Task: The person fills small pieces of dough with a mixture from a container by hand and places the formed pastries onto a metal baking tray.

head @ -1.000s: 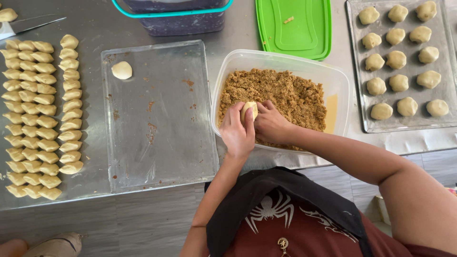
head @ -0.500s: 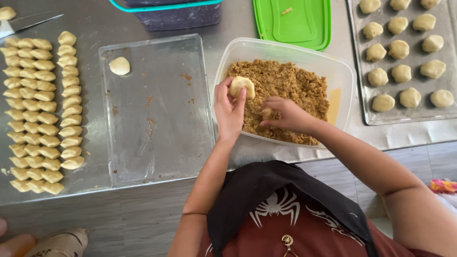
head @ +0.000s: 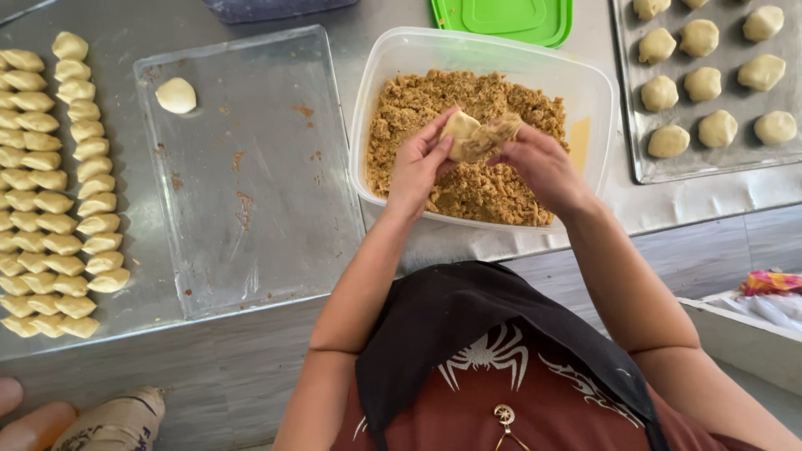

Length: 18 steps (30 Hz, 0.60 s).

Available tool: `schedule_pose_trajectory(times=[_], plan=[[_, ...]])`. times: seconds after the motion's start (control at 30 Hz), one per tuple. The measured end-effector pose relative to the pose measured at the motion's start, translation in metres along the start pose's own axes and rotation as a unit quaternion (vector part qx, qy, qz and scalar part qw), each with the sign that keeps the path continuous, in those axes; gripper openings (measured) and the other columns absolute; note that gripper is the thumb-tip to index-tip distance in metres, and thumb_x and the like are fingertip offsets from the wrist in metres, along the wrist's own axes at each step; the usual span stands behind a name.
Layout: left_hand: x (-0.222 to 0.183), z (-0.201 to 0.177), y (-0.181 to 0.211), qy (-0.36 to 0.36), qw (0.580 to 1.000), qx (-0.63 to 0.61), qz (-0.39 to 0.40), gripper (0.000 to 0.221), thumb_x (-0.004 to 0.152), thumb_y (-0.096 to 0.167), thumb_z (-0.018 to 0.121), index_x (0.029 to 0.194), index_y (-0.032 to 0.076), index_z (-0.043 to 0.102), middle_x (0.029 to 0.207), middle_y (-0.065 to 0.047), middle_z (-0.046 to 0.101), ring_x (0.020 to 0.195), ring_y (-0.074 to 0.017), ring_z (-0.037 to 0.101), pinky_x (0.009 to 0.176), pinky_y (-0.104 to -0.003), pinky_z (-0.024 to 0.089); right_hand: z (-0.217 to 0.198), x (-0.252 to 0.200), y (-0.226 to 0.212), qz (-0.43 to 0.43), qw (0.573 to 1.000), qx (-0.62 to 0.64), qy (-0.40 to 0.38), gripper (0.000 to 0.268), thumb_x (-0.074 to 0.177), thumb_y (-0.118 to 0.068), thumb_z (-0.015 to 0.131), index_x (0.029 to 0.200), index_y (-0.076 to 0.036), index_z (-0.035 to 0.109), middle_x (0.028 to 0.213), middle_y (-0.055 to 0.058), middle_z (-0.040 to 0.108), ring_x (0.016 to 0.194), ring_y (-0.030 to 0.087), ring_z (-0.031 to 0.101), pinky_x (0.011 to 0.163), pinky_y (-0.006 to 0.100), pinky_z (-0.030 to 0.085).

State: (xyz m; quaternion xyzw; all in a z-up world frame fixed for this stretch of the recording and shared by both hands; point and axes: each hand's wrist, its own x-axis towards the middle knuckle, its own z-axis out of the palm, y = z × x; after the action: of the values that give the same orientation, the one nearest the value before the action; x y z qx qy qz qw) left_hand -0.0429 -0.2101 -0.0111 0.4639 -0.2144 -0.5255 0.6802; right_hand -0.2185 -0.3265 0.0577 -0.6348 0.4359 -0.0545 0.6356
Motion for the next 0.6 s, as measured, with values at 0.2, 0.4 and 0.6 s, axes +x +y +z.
schedule_pose_trajectory(times=[0.2,0.4,0.6], plan=[[-0.003,0.005,0.004,-0.06,0.987,-0.139,-0.043,0.041,0.108,0.015,0.052,0.148,0.004,0.053,0.132,-0.015,0.066,0.112,-0.0242,0.072,0.096,-0.039,0.063,0.013,-0.008,0.004,-0.336,0.928,-0.141,0.078,0.029,0.102,-0.007,0.066,0.131,-0.004,0.067,0.123,0.01,0.055,0.116,0.022,0.055,0.102,0.037,0.049],[-0.004,0.013,0.003,-0.044,0.989,-0.138,-0.03,0.048,0.106,0.014,0.056,0.153,0.007,0.047,0.135,-0.011,0.063,0.12,-0.0211,0.066,0.101,-0.039,0.06,0.031,-0.014,-0.004,-0.369,0.812,-0.409,0.19,0.056,0.092,0.005,0.061,0.148,0.0,0.058,0.136,0.018,0.052,0.127,0.037,0.048,0.112,0.049,0.041],[0.0,0.013,-0.005,-0.016,0.993,-0.114,0.006,0.056,0.105,0.011,0.062,0.158,0.008,0.044,0.136,-0.009,0.062,0.117,-0.0176,0.064,0.102,-0.036,0.058,0.053,-0.008,-0.003,-0.335,0.734,-0.553,0.209,0.08,0.081,-0.006,0.06,0.157,0.01,0.037,0.159,0.024,0.039,0.149,0.041,0.033,0.123,0.06,0.021]])
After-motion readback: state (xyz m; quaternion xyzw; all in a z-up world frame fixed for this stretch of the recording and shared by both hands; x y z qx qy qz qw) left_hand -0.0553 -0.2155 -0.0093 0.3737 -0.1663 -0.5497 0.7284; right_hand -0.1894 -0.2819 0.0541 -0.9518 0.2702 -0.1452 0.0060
